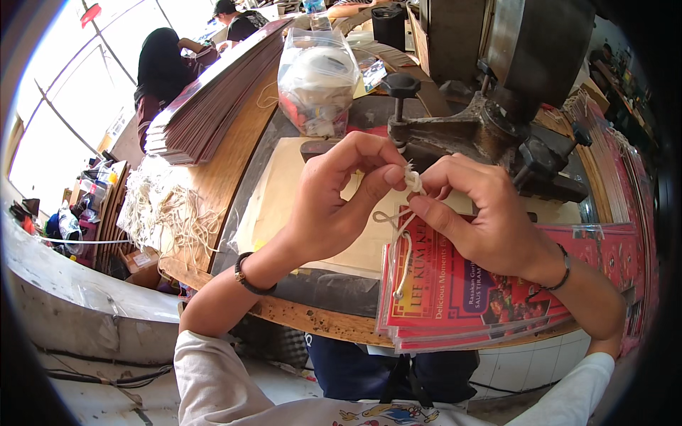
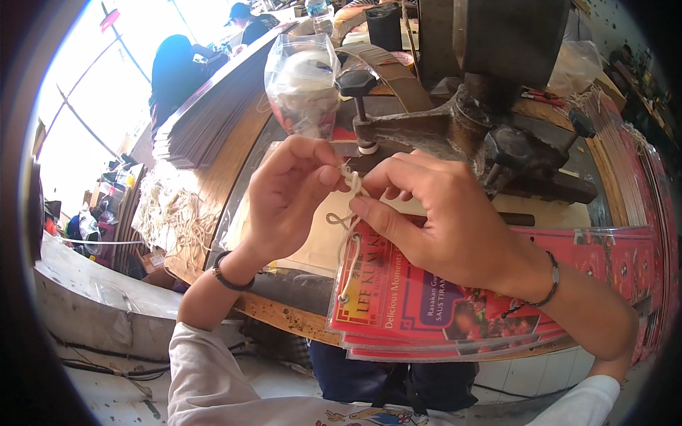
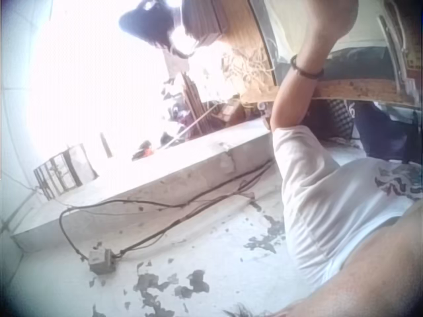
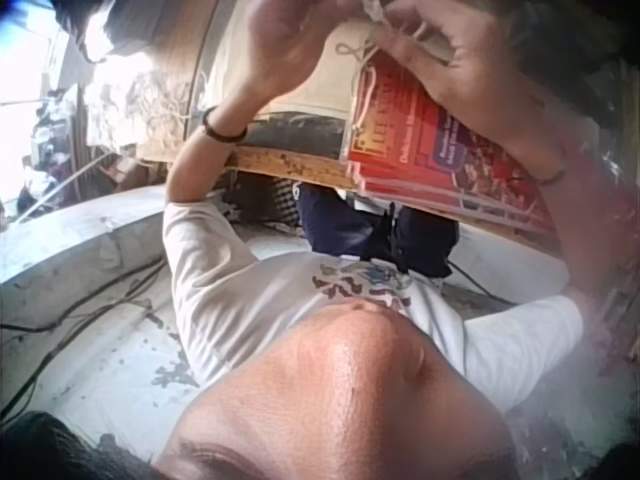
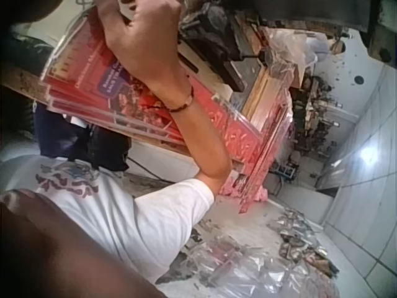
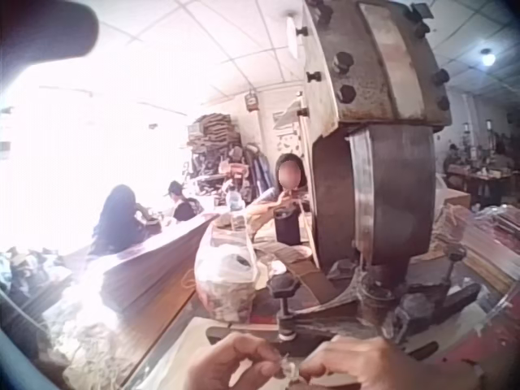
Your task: The person threads a white cord through holes in a stack of red brochures and ties a knot in the cord by hand.
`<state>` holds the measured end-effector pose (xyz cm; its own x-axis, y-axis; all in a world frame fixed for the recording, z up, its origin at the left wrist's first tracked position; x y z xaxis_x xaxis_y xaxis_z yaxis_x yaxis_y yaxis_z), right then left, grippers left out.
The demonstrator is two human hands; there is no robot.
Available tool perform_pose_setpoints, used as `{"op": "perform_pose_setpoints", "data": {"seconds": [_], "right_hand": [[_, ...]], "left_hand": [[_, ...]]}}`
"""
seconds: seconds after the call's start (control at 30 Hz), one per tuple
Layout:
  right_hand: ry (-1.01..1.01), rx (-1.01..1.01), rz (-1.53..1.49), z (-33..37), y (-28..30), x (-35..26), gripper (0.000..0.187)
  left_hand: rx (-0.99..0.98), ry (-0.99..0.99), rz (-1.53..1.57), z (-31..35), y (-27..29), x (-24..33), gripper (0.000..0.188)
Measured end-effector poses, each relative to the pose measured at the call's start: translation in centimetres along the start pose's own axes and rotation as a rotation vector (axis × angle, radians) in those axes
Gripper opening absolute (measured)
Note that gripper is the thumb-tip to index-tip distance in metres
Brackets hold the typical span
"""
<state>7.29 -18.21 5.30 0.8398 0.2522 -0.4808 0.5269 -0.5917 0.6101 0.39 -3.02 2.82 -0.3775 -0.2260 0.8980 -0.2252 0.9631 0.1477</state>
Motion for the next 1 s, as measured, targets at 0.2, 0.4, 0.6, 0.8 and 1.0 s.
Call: {"op": "perform_pose_setpoints", "data": {"seconds": [0.2, 0.4, 0.6, 0.8, 1.0], "right_hand": [[-0.013, 0.011, -0.041, 0.2, 0.0, 0.4, 0.028], [0.019, -0.019, -0.023, 0.2, -0.1, 0.2, 0.026], [0.007, 0.043, -0.096, 0.3, -0.4, 0.6, 0.023], [-0.144, 0.052, -0.254, 0.4, -0.4, 1.0, 0.024], [-0.339, 0.075, -0.486, 0.7, -1.0, 1.4, 0.026]], "left_hand": [[-0.057, -0.001, 0.060, 0.0, -0.1, 0.0, 0.024], [-0.152, 0.032, -0.114, -0.3, 0.0, 0.2, 0.028], [-0.148, 0.079, 0.017, -0.4, 0.1, -0.4, 0.017], [-0.103, 0.007, -0.077, -0.6, 0.3, 0.0, 0.014], [0.014, -0.043, -0.059, -0.6, 0.7, -0.2, 0.009]]}}
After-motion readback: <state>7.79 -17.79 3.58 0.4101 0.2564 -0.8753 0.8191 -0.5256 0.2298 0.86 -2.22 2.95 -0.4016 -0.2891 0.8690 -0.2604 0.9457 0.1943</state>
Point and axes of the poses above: each hand's wrist, its own z-axis away from the middle knuckle, its own y-axis out of the back of the hand, x = y × z, the point moved 5 cm from there along -z, towards the middle knuckle, and after that the axes turned 13 degrees about y, right-handed, at the moved point
